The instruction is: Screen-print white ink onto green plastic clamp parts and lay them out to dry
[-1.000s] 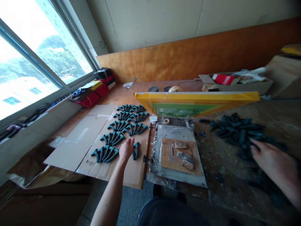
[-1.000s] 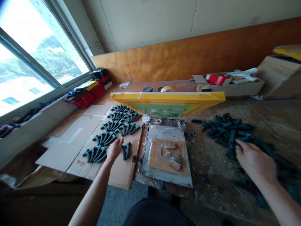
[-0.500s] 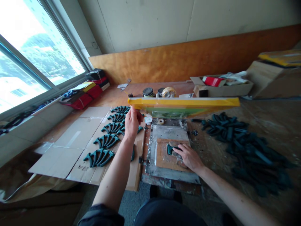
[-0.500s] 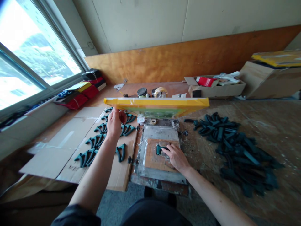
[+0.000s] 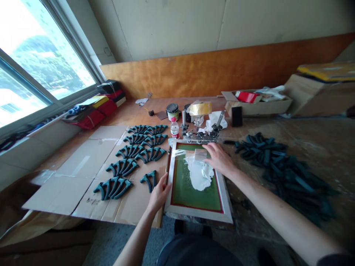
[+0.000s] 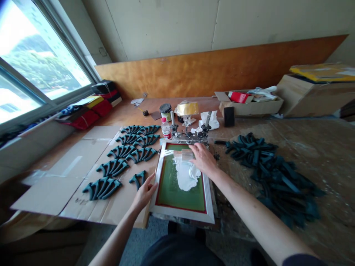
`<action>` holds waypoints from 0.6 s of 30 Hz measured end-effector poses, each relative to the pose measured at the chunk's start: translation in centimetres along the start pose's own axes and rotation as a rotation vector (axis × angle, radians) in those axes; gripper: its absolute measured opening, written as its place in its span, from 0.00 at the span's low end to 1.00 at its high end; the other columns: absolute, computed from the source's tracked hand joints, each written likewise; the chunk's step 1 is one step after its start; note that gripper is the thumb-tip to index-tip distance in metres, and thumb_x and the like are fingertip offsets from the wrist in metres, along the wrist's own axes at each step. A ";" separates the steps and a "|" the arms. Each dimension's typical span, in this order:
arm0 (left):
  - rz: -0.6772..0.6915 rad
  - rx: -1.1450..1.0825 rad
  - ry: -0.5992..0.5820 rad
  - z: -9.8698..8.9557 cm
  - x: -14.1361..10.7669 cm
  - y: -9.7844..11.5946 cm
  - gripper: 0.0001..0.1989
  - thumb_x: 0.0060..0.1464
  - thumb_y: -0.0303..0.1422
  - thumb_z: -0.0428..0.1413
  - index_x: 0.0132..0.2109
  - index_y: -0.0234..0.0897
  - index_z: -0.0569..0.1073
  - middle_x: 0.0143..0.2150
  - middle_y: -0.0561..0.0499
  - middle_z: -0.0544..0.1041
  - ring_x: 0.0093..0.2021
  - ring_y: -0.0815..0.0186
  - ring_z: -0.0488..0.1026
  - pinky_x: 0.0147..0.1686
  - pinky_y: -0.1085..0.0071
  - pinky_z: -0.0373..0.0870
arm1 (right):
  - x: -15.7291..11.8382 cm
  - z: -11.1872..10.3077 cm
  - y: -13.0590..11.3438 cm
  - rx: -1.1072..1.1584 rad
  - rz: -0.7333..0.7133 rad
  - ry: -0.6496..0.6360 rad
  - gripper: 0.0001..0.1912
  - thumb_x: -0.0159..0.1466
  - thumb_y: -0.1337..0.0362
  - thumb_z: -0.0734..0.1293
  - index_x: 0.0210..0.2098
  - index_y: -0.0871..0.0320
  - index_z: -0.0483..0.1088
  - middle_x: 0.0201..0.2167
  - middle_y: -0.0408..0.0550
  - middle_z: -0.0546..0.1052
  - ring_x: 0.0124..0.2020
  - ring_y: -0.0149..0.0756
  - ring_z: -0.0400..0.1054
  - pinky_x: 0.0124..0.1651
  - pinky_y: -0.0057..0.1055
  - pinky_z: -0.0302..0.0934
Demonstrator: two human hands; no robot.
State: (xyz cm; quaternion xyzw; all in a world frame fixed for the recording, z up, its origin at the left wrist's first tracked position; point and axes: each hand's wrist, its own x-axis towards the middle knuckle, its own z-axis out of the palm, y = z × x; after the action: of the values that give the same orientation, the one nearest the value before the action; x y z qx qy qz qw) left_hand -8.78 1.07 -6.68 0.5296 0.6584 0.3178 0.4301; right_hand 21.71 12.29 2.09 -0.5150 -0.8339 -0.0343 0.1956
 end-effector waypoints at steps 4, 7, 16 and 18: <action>0.000 0.011 -0.012 0.1 0.3 -0.3 0.32 0.55 0.47 0.51 0.63 0.37 0.64 0.27 0.54 0.73 0.29 0.66 0.70 0.31 0.73 0.64 | -0.4 1.7 -3.2 -0.048 -0.057 -0.272 0.05 0.59 0.72 0.64 0.35 0.57 0.68 0.35 0.49 0.74 0.39 0.39 0.66 0.42 0.31 0.61; 0.002 0.003 -0.011 0.0 0.3 -0.4 0.31 0.54 0.47 0.51 0.61 0.37 0.66 0.28 0.53 0.74 0.30 0.65 0.71 0.32 0.72 0.65 | -3.8 1.9 -3.5 -0.018 -0.207 -0.288 0.10 0.58 0.77 0.59 0.32 0.59 0.68 0.32 0.50 0.73 0.38 0.39 0.64 0.41 0.31 0.59; -0.025 -0.042 0.011 0.1 0.1 -0.4 0.31 0.53 0.47 0.52 0.60 0.37 0.67 0.28 0.52 0.75 0.31 0.64 0.72 0.31 0.72 0.66 | -5.1 -0.2 -2.8 0.160 -0.351 -0.241 0.08 0.57 0.75 0.62 0.29 0.57 0.69 0.29 0.47 0.72 0.37 0.38 0.64 0.40 0.33 0.57; -0.035 -0.080 -0.005 0.0 0.0 -0.2 0.31 0.53 0.47 0.52 0.61 0.37 0.66 0.28 0.53 0.75 0.30 0.64 0.71 0.31 0.72 0.66 | -6.0 0.5 -3.1 0.148 -0.359 -0.111 0.11 0.58 0.76 0.60 0.33 0.58 0.72 0.33 0.50 0.74 0.39 0.40 0.64 0.43 0.36 0.57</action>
State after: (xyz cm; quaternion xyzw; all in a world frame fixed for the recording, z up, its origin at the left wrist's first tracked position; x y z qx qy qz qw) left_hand -8.85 1.06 -6.87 0.5013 0.6532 0.3349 0.4581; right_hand 21.17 5.91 -0.12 -0.3435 -0.9221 0.0212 0.1771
